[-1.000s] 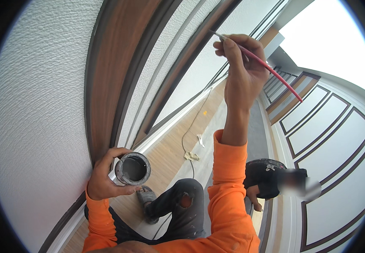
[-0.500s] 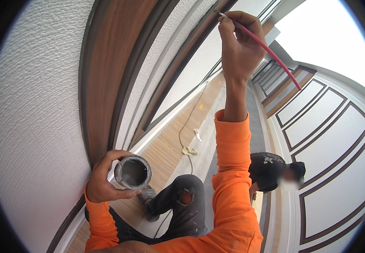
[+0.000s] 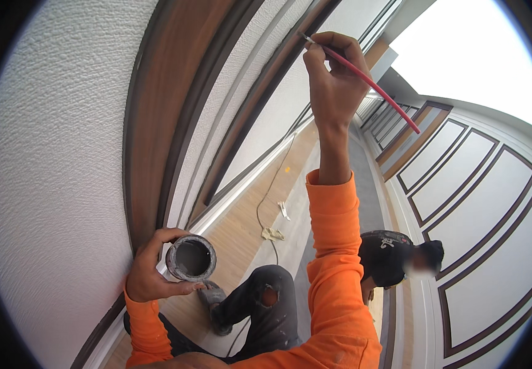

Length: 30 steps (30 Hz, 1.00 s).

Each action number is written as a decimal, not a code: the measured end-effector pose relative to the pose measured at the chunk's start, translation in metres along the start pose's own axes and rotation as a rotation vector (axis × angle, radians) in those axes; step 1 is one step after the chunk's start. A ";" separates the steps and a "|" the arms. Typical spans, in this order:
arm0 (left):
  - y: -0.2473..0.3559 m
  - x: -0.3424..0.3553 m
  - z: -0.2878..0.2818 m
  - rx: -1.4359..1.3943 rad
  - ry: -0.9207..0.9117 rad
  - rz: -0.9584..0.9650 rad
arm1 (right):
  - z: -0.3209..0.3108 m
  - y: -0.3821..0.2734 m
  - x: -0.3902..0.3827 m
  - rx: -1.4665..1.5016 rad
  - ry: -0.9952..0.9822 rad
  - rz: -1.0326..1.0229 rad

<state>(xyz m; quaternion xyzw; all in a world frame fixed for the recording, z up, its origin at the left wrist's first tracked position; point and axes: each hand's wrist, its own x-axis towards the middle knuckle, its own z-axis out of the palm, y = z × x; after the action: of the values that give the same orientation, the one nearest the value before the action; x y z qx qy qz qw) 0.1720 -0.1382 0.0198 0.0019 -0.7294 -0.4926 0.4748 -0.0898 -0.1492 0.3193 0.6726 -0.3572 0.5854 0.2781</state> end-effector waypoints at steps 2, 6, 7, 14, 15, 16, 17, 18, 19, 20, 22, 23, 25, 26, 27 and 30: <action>0.003 0.001 -0.001 0.007 0.004 0.004 | -0.002 0.001 0.003 -0.004 -0.010 -0.022; 0.010 0.002 0.000 0.018 0.010 0.007 | -0.005 0.000 0.007 0.013 -0.020 -0.031; 0.011 0.002 0.000 0.017 0.011 0.004 | -0.005 0.000 0.010 0.010 -0.013 -0.038; 0.013 0.000 -0.004 0.025 -0.002 0.013 | -0.004 0.001 0.028 -0.032 0.035 -0.072; 0.011 -0.003 -0.004 0.007 -0.011 -0.011 | -0.003 0.003 0.030 -0.028 0.039 -0.078; 0.010 -0.004 -0.004 -0.011 -0.019 -0.034 | -0.004 0.004 0.032 -0.030 0.033 -0.091; 0.009 -0.005 -0.005 -0.003 -0.021 -0.023 | -0.003 0.005 0.033 -0.027 0.033 -0.091; 0.008 -0.006 -0.005 0.005 -0.023 -0.011 | -0.001 0.004 0.035 -0.024 0.034 -0.092; 0.008 -0.007 -0.006 0.014 -0.025 0.000 | 0.000 0.004 0.036 -0.020 0.036 -0.092; 0.007 -0.008 -0.006 0.016 -0.024 -0.003 | 0.001 0.006 0.037 -0.041 0.031 -0.120; 0.007 -0.010 -0.007 0.017 -0.024 -0.008 | 0.001 0.008 0.040 -0.088 0.023 -0.177; 0.007 -0.010 -0.007 0.029 -0.028 0.001 | 0.001 0.009 0.041 -0.076 0.031 -0.172; 0.008 -0.011 -0.008 0.053 -0.030 0.019 | 0.000 0.010 0.043 -0.048 0.046 -0.165; 0.008 -0.013 -0.007 0.051 -0.030 0.017 | 0.000 0.010 0.044 -0.046 0.038 -0.176; 0.007 -0.015 -0.007 0.048 -0.029 0.015 | 0.000 0.009 0.044 -0.044 0.030 -0.188; 0.008 -0.016 -0.007 0.030 -0.033 -0.003 | 0.002 0.009 0.045 -0.038 0.023 -0.210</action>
<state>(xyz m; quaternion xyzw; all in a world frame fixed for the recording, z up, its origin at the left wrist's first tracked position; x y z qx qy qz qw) 0.1896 -0.1315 0.0147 0.0019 -0.7444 -0.4824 0.4617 -0.0928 -0.1633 0.3632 0.6942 -0.2927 0.5537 0.3548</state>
